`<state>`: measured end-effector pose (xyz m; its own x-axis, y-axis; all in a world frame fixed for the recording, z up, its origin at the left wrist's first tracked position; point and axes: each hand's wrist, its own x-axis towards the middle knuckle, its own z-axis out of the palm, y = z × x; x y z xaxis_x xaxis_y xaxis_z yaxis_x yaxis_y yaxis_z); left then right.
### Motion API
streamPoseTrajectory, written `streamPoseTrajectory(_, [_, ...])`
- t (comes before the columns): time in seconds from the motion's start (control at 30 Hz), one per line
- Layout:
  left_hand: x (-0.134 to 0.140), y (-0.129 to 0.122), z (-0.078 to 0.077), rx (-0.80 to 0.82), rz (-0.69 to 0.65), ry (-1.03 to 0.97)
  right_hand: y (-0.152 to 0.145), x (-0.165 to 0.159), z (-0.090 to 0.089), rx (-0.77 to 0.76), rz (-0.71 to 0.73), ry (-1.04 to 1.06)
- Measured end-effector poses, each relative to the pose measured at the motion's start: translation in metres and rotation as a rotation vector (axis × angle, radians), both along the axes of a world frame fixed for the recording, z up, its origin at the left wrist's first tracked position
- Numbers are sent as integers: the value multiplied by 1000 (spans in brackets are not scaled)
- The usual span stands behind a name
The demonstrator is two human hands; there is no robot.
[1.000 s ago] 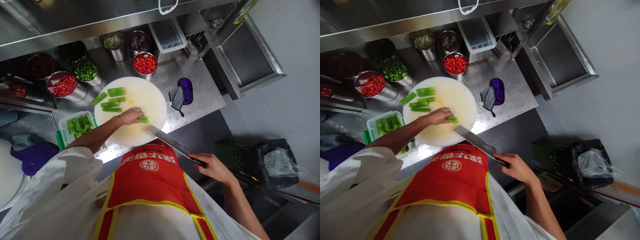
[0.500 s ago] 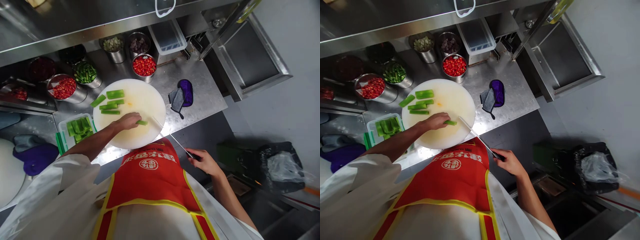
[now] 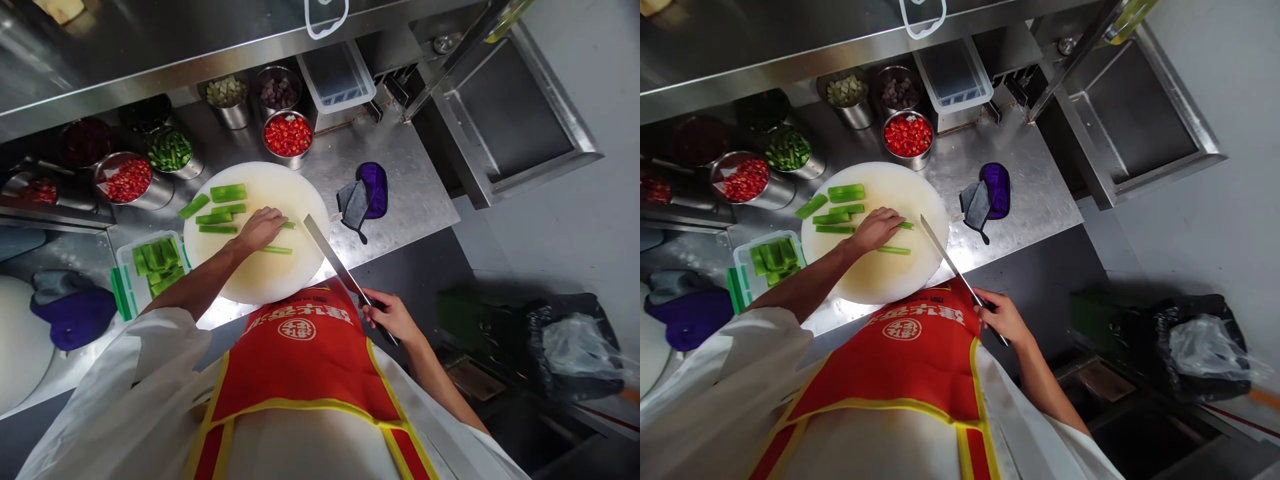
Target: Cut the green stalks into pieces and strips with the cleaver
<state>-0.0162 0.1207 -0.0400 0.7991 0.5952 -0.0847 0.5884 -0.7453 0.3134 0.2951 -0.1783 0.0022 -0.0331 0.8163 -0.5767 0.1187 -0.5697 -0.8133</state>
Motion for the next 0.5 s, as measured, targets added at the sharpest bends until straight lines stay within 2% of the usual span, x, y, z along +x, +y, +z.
streamPoseTrajectory(0.13, [6, -11, -19, 29, 138, -51, 11, -1, 0, -9, -4, 9])
streamPoseTrajectory(0.27, [7, -28, -36, -2, 284, -137, 23, -11, 7, -42, -45, 105])
streamPoseTrajectory(0.4, [16, -41, -44, -8, 426, -196, 34, -35, 11, -72, -96, 144])
streamPoseTrajectory(0.5, [26, -48, -47, 7, 478, -234, 44, -63, 12, -66, -121, 32])
